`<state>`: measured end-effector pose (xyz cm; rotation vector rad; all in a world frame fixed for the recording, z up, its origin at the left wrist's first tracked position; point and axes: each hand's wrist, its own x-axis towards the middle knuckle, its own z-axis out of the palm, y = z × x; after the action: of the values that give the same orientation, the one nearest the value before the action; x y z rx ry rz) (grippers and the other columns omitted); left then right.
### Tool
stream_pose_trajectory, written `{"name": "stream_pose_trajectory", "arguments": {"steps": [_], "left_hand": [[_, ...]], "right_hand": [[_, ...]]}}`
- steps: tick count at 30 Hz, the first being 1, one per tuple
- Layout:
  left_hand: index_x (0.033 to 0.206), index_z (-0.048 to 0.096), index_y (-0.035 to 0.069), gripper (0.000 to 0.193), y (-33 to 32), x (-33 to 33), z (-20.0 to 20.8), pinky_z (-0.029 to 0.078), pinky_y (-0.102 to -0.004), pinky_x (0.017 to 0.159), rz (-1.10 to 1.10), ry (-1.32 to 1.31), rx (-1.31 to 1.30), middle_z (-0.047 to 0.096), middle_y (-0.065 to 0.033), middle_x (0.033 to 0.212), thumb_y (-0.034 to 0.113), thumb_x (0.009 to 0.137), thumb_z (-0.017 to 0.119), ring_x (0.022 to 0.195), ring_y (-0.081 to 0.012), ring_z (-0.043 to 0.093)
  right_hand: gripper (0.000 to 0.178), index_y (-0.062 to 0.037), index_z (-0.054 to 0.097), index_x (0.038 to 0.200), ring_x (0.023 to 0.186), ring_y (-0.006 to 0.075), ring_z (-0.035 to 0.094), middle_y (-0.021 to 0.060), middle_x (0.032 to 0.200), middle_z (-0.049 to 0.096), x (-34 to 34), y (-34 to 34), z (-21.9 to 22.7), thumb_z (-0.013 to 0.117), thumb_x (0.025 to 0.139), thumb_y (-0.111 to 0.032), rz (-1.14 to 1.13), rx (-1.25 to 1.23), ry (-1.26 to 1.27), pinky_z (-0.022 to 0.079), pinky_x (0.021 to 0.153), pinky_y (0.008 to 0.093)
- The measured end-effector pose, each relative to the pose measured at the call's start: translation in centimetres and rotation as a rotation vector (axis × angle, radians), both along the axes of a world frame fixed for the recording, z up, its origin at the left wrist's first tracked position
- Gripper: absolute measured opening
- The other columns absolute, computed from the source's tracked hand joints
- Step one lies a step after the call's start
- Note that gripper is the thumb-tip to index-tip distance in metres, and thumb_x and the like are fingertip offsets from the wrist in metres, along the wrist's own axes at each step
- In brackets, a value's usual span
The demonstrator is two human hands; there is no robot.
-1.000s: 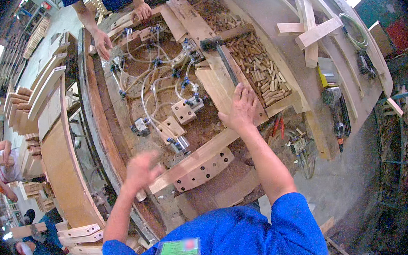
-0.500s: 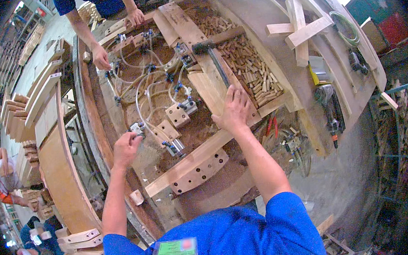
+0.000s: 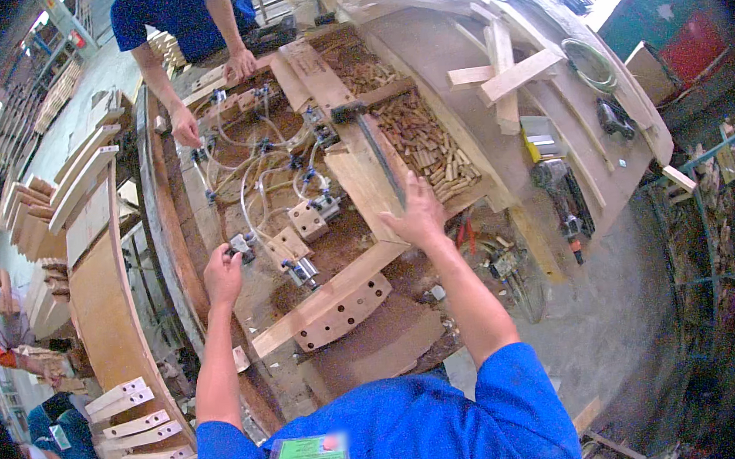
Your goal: The person assembles wooden frames by inserting dowels into pre-drilled holes and using a pneumatic nail gun to fasten the pieces. The person repeatedly picks up wooden parts, aligns them, and secures them on a jig before moving the completed frames aside.
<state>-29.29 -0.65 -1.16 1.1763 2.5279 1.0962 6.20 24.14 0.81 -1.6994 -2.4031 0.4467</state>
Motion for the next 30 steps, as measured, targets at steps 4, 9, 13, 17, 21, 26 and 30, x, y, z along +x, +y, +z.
{"name": "stream_pose_trajectory", "arguments": {"steps": [4, 9, 13, 17, 21, 26, 30], "left_hand": [[0.115, 0.074, 0.000, 0.028, -5.0, 4.5, 0.4, 0.058, -0.0405, 0.075, 0.045, -0.130, -0.032, 0.076, -0.0160, 0.092, 0.019, 0.096, 0.077, 0.080, -0.0262, 0.075], [0.110, 0.076, 0.001, 0.023, -7.5, 13.7, 0.1, 0.059, -0.0382, 0.073, -0.111, -0.259, -0.028, 0.077, -0.0148, 0.092, 0.020, 0.097, 0.076, 0.078, -0.0237, 0.075], [0.109, 0.076, 0.002, 0.021, -7.1, 19.5, 0.4, 0.059, -0.0367, 0.073, -0.170, -0.322, -0.109, 0.077, -0.0147, 0.090, 0.019, 0.097, 0.075, 0.078, -0.0226, 0.075], [0.108, 0.076, 0.003, 0.020, -6.5, 23.1, 1.5, 0.059, -0.0380, 0.073, -0.132, -0.370, -0.194, 0.078, -0.0151, 0.093, 0.019, 0.097, 0.074, 0.078, -0.0240, 0.076], [0.108, 0.076, 0.004, 0.019, -5.2, 24.6, 1.3, 0.059, -0.0387, 0.072, -0.162, -0.261, -0.130, 0.078, -0.0140, 0.092, 0.019, 0.097, 0.074, 0.078, -0.0254, 0.076], [0.105, 0.075, 0.005, 0.017, -4.6, 26.6, 0.3, 0.058, -0.0401, 0.071, -0.049, -0.184, -0.168, 0.076, -0.0119, 0.087, 0.020, 0.096, 0.075, 0.075, -0.0264, 0.074], [0.101, 0.074, 0.006, 0.016, -3.0, 27.5, 0.0, 0.057, -0.0415, 0.069, -0.008, -0.245, -0.211, 0.074, -0.0108, 0.083, 0.021, 0.095, 0.075, 0.073, -0.0260, 0.073]], "right_hand": [[0.082, 0.0017, 0.056, 0.149, 0.141, 0.0451, 0.053, 0.0273, 0.151, 0.056, 13.4, -1.8, 2.4, 0.079, 0.088, -0.048, -0.205, 0.161, 0.122, 0.045, 0.115, 0.0514], [0.049, 0.0021, 0.067, 0.131, 0.116, 0.0436, 0.067, 0.0283, 0.126, 0.070, 27.2, -5.1, 0.3, 0.071, 0.098, -0.033, -0.387, 0.021, -0.224, 0.051, 0.101, 0.0522], [0.039, 0.0033, 0.071, 0.116, 0.106, 0.0450, 0.070, 0.0280, 0.109, 0.074, 29.4, -4.6, -2.8, 0.068, 0.101, -0.032, -0.343, 0.085, 0.161, 0.052, 0.094, 0.0528], [0.039, 0.0035, 0.074, 0.111, 0.106, 0.0465, 0.070, 0.0283, 0.107, 0.075, 29.9, -3.3, -4.6, 0.067, 0.102, -0.034, -0.233, 0.224, 0.275, 0.053, 0.094, 0.0526], [0.035, 0.0027, 0.072, 0.119, 0.102, 0.0464, 0.069, 0.0267, 0.110, 0.075, 32.5, -1.4, -6.3, 0.066, 0.104, -0.029, -0.353, 0.048, 0.233, 0.053, 0.092, 0.0482], [0.034, 0.0027, 0.071, 0.117, 0.097, 0.0454, 0.068, 0.0260, 0.107, 0.075, 30.7, -2.2, -4.3, 0.064, 0.105, -0.028, -0.347, -0.009, 0.407, 0.052, 0.089, 0.0489], [0.030, 0.0012, 0.071, 0.117, 0.095, 0.0410, 0.071, 0.0247, 0.103, 0.075, 31.6, -1.7, -4.4, 0.066, 0.104, -0.025, -0.361, -0.081, 0.408, 0.053, 0.085, 0.0479]]}}
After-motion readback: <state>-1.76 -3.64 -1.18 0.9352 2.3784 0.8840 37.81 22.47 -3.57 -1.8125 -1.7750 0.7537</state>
